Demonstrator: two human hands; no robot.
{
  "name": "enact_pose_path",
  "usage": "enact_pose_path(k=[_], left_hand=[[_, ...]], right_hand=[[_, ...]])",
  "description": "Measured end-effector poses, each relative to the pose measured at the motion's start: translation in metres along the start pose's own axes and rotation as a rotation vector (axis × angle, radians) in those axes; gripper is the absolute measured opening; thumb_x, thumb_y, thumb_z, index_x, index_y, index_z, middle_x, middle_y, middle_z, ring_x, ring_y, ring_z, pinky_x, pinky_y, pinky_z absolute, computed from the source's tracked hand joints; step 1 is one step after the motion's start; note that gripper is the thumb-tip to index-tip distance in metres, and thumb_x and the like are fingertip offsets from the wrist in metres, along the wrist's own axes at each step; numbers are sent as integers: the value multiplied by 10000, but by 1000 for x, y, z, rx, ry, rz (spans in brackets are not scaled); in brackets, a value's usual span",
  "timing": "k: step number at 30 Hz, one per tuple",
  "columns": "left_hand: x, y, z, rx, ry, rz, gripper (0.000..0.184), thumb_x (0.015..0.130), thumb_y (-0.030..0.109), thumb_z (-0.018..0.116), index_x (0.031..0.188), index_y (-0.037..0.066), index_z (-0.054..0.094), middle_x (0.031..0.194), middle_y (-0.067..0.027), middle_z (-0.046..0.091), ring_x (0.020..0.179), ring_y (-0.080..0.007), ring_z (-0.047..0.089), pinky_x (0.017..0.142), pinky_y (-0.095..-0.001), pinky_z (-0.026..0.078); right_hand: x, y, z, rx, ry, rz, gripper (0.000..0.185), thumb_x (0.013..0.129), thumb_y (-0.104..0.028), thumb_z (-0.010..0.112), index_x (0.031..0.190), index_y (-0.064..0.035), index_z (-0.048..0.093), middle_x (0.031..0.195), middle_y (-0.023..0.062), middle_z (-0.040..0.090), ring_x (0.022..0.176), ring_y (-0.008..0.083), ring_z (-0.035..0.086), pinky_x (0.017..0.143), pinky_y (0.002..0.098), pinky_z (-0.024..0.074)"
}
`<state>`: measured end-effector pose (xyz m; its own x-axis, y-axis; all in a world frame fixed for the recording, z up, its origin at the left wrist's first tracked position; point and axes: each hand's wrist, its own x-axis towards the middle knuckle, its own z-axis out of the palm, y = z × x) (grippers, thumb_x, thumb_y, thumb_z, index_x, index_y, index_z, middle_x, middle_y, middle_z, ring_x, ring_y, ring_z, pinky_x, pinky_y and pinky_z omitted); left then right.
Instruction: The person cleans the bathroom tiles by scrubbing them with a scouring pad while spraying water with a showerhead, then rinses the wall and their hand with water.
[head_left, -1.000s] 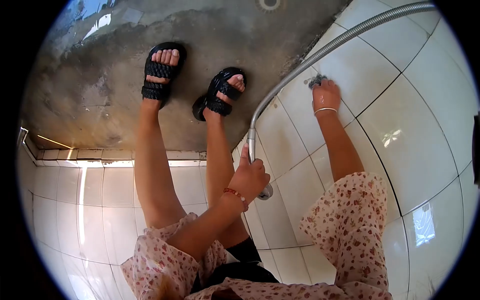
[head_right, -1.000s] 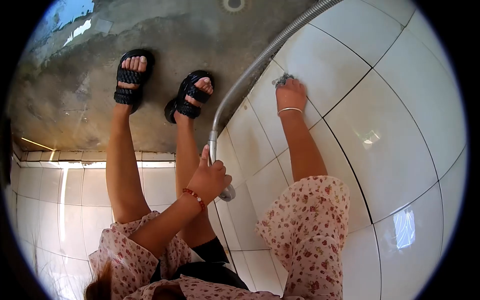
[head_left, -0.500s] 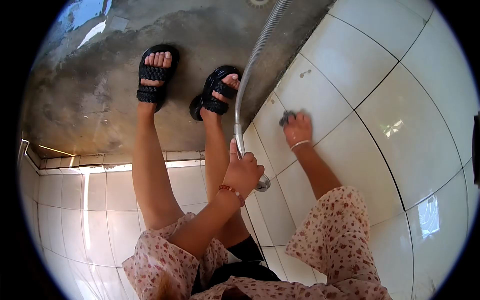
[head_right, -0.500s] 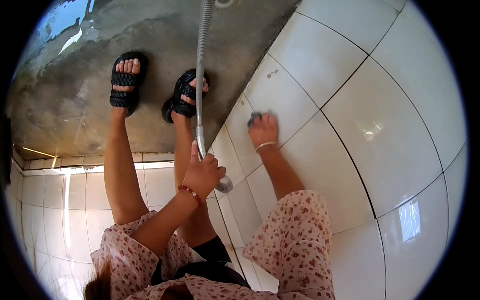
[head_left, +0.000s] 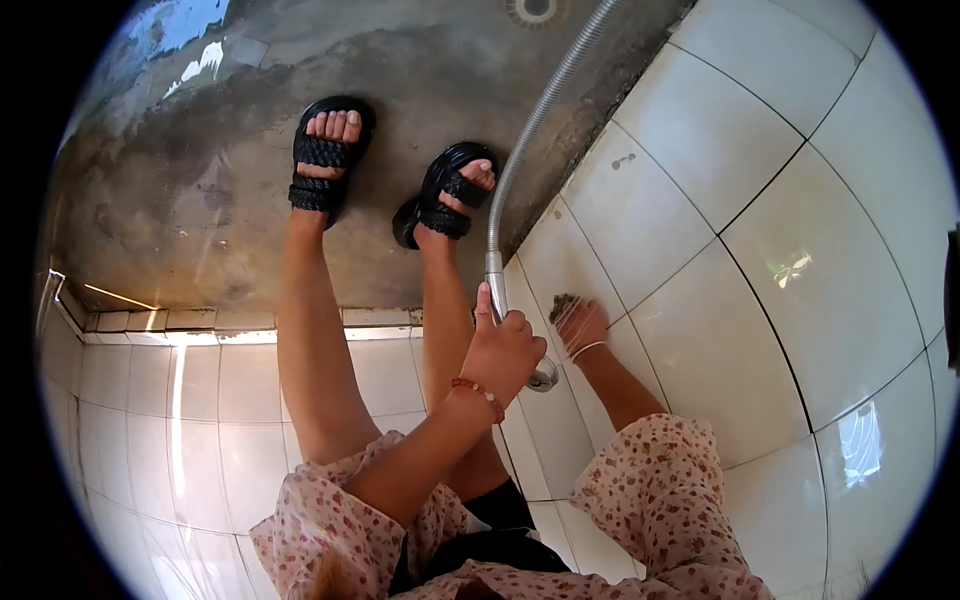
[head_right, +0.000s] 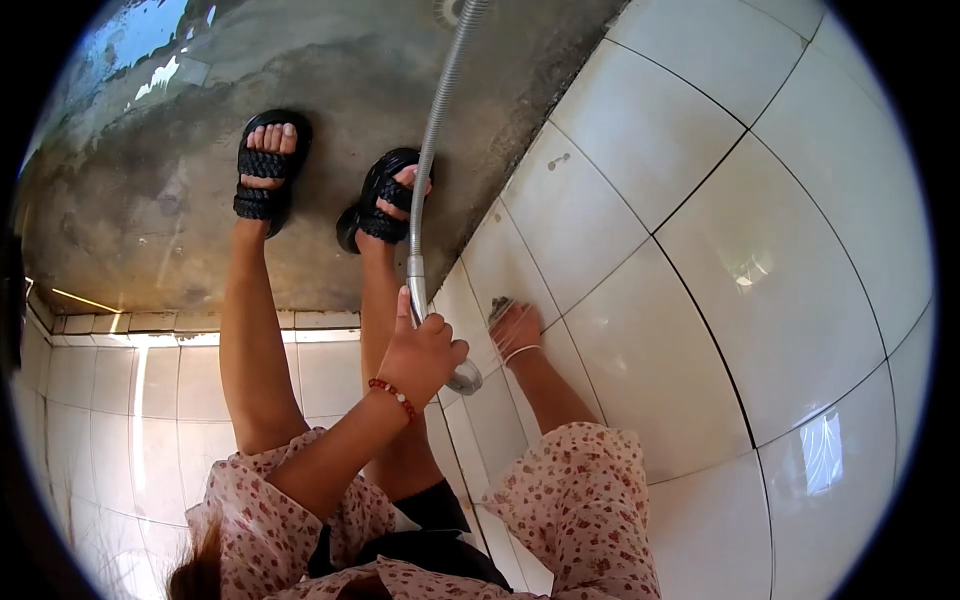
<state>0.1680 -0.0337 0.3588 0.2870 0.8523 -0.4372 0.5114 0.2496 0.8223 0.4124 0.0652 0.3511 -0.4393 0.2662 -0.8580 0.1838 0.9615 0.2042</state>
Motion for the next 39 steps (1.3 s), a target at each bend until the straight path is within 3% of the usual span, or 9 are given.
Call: enact_pose_path(k=[2, 8, 10, 18, 23, 28, 32, 35, 39], left_hand=[[-5, 8, 1, -46, -16, 5, 43, 795, 180, 610, 811, 180, 649, 744, 30, 560, 915, -147, 537, 1085, -675, 170], [-2, -1, -10, -59, -15, -14, 55, 797, 160, 608, 834, 173, 646, 768, 30, 565, 930, -148, 540, 1079, -678, 177], [-3, -3, -11, -30, 35, -21, 56, 796, 152, 607, 837, 170, 641, 774, 29, 564, 934, -148, 539, 1077, -681, 179], [-5, -10, -10, -78, -23, 14, 61, 791, 159, 613, 847, 174, 630, 788, 28, 560, 946, -146, 536, 1081, -677, 179], [-7, -8, -11, -154, -26, 25, 70, 793, 160, 615, 856, 182, 634, 791, 27, 561, 960, -147, 539, 1084, -672, 180], [-2, -6, -14, -128, -44, 58, 70, 794, 156, 615, 854, 184, 638, 794, 20, 564, 958, -157, 542, 1085, -665, 188], [-3, -10, -19, -104, -18, 40, 85, 791, 139, 607, 857, 184, 636, 790, 15, 555, 946, -162, 542, 1084, -662, 195], [-4, -4, -23, -207, 23, 113, 107, 789, 116, 597, 862, 182, 637, 787, 10, 547, 939, -167, 541, 1087, -652, 205], [-4, 10, -18, -323, 81, 253, 154, 782, 96, 591, 896, 183, 647, 781, 6, 536, 931, -171, 541, 1097, -621, 225]], right_hand=[[34, 44, -30, 79, -142, -21, 112, 773, -141, 574, 791, -78, 665, 798, 73, 634, 876, 250, 581, 719, 409, 421], [81, 98, -62, -69, 284, 140, 79, 725, -111, 590, 664, -99, 638, 777, 53, 615, 855, 223, 567, 700, 360, 447], [43, 62, -34, 115, -33, 38, 85, 725, -121, 597, 653, -100, 635, 785, 47, 618, 864, 223, 569, 700, 369, 452], [78, 90, -47, -154, 188, 160, 55, 712, -139, 617, 693, -103, 653, 805, 46, 623, 864, 224, 572, 652, 386, 448], [19, 54, -34, 69, -114, -10, 74, 704, -130, 612, 698, -89, 673, 807, 36, 632, 869, 230, 583, 640, 394, 459], [135, 162, -110, -286, 265, 104, 91, 737, -126, 598, 648, -123, 615, 775, 39, 597, 795, 205, 563, 613, 352, 440], [68, 110, -66, -203, 133, 32, 78, 736, -110, 581, 730, -96, 658, 823, 53, 590, 859, 230, 546, 640, 368, 444], [-39, 27, -34, -1, -245, 44, 131, 776, -158, 570, 737, -83, 670, 882, 76, 623, 872, 258, 575, 700, 397, 467], [-10, 81, -96, 55, 76, -59, 116, 746, -137, 591, 650, -114, 651, 777, 21, 616, 829, 217, 576, 666, 379, 444]])
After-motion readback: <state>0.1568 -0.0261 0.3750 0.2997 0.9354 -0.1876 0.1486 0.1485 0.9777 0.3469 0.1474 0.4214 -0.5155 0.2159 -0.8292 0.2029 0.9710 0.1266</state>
